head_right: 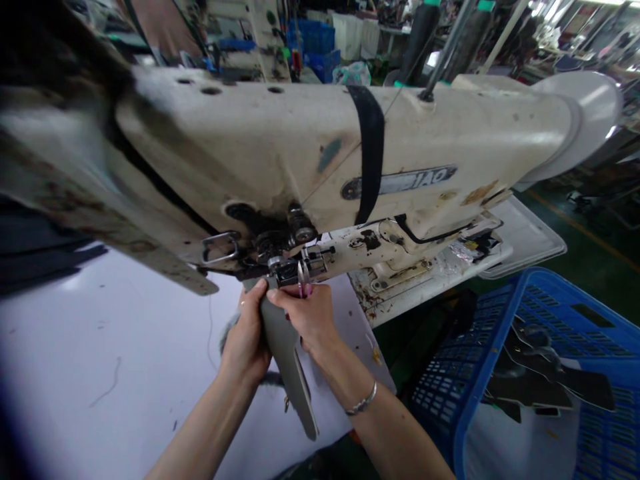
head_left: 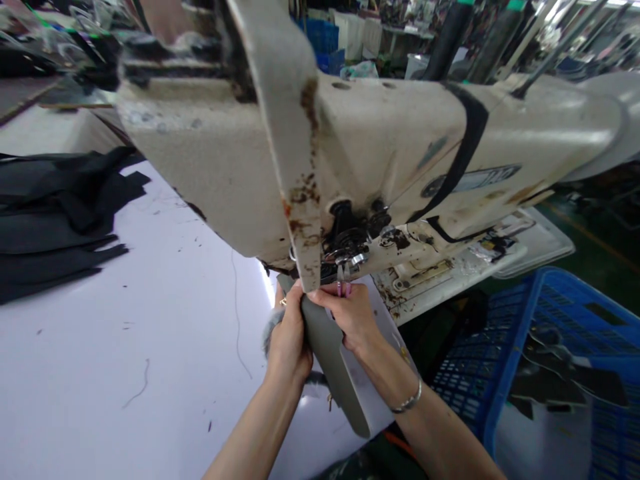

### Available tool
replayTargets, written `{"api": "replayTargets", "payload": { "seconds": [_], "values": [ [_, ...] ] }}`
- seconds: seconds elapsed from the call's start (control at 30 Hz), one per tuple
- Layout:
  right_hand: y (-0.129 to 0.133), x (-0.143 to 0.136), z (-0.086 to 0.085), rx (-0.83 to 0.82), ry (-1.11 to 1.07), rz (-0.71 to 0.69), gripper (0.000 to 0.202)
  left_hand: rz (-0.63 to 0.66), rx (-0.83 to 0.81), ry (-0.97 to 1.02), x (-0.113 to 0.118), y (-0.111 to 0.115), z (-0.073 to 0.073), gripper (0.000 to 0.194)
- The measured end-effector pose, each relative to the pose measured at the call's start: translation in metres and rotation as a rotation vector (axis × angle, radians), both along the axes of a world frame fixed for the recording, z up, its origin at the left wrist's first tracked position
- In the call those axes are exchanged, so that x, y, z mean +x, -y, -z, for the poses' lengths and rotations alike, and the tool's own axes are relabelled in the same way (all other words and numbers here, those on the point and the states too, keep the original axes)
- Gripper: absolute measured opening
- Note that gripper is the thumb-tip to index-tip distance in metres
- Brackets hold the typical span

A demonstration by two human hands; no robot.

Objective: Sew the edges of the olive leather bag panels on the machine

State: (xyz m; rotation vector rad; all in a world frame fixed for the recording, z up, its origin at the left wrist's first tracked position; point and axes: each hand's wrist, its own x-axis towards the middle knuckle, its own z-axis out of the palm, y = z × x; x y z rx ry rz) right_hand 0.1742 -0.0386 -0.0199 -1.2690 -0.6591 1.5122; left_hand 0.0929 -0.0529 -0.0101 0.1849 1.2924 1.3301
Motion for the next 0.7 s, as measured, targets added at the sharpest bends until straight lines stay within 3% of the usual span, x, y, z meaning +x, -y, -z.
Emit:
{"api": "replayTargets", "payload": {
  "seconds": [0.2, 0.3, 0.4, 0.53, 0.63, 0.67, 0.7],
  "values": [
    [-0.006, 0.002, -0.001, 0.040, 0.018, -0.038, 0.005, -0.045, -0.074, 0.002, -0.003, -0.012, -0.001, 0.032],
    [-0.003, 0.005, -0.005, 0.018, 0.022, -0.070, 0.006, -0.059, -0.025, 0.000, -0.003, -0.019, 0.002, 0.032],
    [0.005, 0.009, -0.009, -0.007, 0.050, -0.135, 0.009, 0.001, -0.036, 0.011, -0.001, -0.014, 0.001, 0.025],
    [0.017, 0.014, -0.010, 0.023, 0.040, -0.169, 0.015, 0.228, -0.077, -0.030, -0.014, 0.031, -0.012, 0.038],
    [0.021, 0.015, -0.008, -0.005, 0.024, -0.161, 0.019, 0.409, -0.020, -0.346, -0.042, 0.078, -0.024, 0.055],
    [0.022, 0.015, -0.007, -0.030, 0.014, -0.150, 0.022, 0.410, -0.012, -0.511, -0.052, 0.090, -0.026, 0.049],
    [0.023, 0.015, -0.006, -0.054, -0.004, -0.137, 0.026, 0.289, 0.030, -0.672, -0.061, 0.099, -0.025, 0.043]
  ]
}}
